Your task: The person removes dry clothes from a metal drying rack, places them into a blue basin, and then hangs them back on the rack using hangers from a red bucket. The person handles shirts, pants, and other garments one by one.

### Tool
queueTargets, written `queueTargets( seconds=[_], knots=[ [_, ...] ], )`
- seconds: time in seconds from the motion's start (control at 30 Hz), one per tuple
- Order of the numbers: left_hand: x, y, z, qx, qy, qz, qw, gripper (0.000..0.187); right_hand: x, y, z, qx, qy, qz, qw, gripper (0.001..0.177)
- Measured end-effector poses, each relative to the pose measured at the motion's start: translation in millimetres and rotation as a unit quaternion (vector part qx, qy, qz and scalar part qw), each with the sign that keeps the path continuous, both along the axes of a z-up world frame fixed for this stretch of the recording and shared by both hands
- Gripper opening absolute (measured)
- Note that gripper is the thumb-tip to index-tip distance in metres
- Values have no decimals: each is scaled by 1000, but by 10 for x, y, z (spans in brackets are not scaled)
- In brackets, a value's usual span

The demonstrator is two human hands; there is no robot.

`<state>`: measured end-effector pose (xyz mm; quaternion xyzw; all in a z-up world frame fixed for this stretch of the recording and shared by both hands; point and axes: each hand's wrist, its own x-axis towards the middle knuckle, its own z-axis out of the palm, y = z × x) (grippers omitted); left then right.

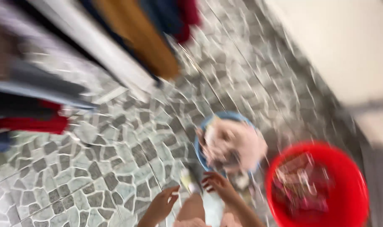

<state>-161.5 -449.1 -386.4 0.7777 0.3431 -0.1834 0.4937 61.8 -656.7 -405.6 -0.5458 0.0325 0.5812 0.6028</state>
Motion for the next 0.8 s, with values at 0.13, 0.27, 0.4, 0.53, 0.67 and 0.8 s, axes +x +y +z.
queueTargets(
  seconds=[0.13, 0.27, 0.4, 0.53, 0.67, 0.8],
  knots=[
    [-129, 678, 536, 48, -77, 121, 989, 39, 108, 1184, 999, 9, -56, 96, 994, 38],
    [-111, 1206, 1378, 32, -183, 286, 940, 43, 50, 2208, 1868, 87, -146, 163, 972, 34],
    [-109, 1500, 1971, -8, -280, 393, 876, 43, 46, 2939, 2563, 192, -278, 277, 900, 35],
    [-141, 1862, 2114, 17, -344, 413, 843, 53, 122, 3523, 3002, 267, -290, 307, 866, 34],
    [-112, 2467, 2527, 98, -376, 409, 826, 48, 251, 4276, 3178, 340, -349, 314, 815, 41],
    [37, 3336, 3098, 315, -354, 372, 798, 45, 340, 5258, 3617, 417, -505, 275, 704, 46]
  ],
)
